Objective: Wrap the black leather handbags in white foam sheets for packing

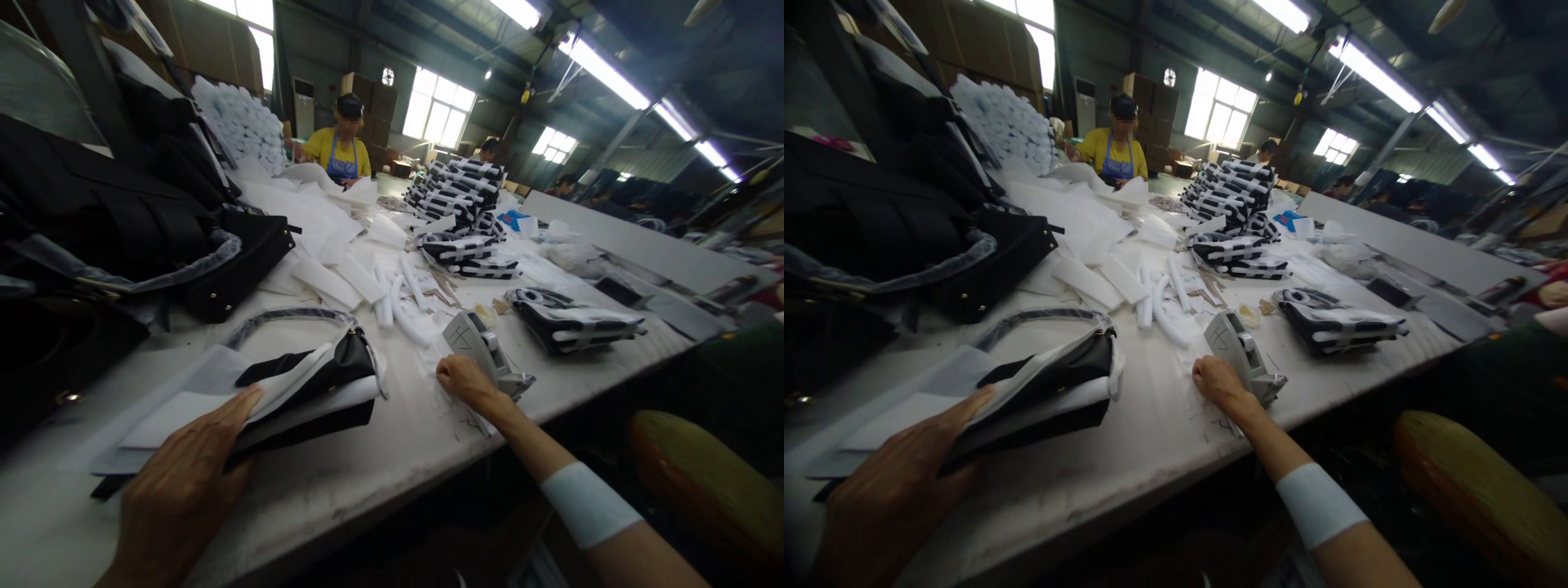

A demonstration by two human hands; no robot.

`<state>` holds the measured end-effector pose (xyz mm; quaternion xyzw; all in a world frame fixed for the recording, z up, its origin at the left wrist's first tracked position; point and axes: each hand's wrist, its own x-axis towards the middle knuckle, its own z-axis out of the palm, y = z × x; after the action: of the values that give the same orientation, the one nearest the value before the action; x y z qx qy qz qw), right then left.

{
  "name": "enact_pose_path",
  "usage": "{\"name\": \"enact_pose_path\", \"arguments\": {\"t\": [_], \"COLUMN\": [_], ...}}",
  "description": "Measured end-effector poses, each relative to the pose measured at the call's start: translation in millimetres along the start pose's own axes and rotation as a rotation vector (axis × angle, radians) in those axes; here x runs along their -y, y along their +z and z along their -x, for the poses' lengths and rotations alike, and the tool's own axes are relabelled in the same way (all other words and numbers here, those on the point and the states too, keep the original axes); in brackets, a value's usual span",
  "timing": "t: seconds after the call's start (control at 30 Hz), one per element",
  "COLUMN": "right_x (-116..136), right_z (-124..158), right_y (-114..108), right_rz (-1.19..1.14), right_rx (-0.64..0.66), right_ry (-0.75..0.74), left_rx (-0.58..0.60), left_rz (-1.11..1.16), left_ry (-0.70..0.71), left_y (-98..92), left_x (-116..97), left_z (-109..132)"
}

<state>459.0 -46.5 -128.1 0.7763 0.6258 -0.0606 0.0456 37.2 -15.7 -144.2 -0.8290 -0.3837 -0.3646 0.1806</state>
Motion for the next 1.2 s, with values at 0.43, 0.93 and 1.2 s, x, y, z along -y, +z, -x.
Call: {"name": "enact_pose_path", "arguments": {"t": [0.43, 0.93, 1.2], "right_x": [-11.9, -8.8, 104.8], "right_z": [-7.1, 11.2, 77.6], "right_y": [-15.2, -45.7, 6.9], "right_rz": [-0.159, -0.624, -0.752], "right_rx": [-0.007, -0.071, 0.039], "right_ry": [0.071, 0.024, -0.546], "left_rx": [-0.012, -0.004, -0.055], "left_rz": [-0.006, -0.035, -0.087], "left_ry": [-0.028, -0.060, -0.135], "left_y": [-1.5, -1.7, -9.7], "left_x": [-2.1, -2.8, -0.1], "left_z": [-2.2, -6.1, -18.5]}}
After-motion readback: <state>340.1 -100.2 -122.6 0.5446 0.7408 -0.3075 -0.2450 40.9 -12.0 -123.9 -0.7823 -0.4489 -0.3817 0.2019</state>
